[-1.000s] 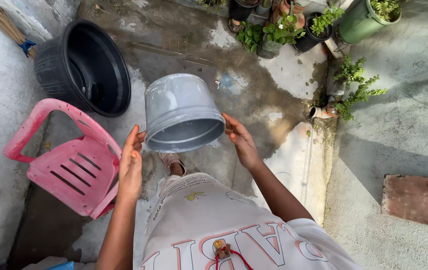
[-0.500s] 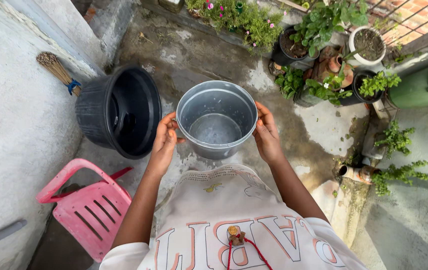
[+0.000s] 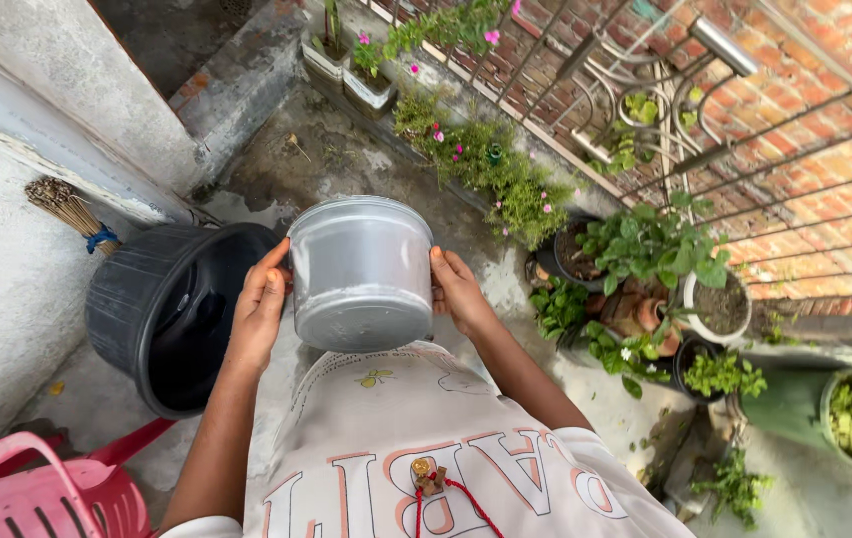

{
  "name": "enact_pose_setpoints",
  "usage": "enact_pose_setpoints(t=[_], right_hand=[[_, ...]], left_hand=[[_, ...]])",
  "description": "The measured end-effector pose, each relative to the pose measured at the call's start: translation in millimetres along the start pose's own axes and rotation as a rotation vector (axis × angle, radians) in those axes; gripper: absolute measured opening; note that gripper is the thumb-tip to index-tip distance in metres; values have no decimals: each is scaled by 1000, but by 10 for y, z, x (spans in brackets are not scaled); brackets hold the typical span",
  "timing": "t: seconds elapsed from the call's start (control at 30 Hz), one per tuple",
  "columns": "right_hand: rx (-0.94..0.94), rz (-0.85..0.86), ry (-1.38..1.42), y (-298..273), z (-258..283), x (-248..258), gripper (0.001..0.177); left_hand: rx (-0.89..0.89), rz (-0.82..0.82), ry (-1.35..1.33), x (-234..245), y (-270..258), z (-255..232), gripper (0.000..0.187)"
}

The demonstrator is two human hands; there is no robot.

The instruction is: The person fills a small metal bucket with water from a larger basin and pours the water onto various potted plants on a balcony.

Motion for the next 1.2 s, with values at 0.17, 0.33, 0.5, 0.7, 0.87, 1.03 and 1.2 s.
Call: enact_pose_setpoints(t=[0.17, 0.33, 0.5, 0.7, 0.87, 1.03, 1.2], right_hand=[[21, 98, -220, 1070, 406, 253, 55], [32, 147, -233, 2046, 792, 157, 27], [169, 193, -225, 3274, 1483, -312, 29], [638, 114, -254, 4557, 2826, -620, 39], [592, 257, -126, 5369, 3722, -850, 51], [539, 418, -138, 6308, 4277, -1161, 65], [531, 632, 94, 7350, 4906, -1491, 50]], left_hand=[[-434, -174, 510, -259, 584, -153, 51], [-419, -331, 348, -197, 1332, -153, 44], [-324, -478, 113, 270, 2606, -170, 43], [-375, -510, 212, 676, 3970, -790, 43], [-472, -461, 324, 800, 4822, -1209, 47], [-556, -518, 350, 1121, 5700, -1334, 43], [-651, -446, -18, 1377, 6703, -1374, 35]])
Point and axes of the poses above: each hand's wrist, its own y-axis towards the middle knuckle, its own x-axis out of the back of the hand, z = x × y, the point moved 2 cm from there along y, towards the middle knuckle, and after that the axes turned 15 degrees about -y, right-handed, at the moved point
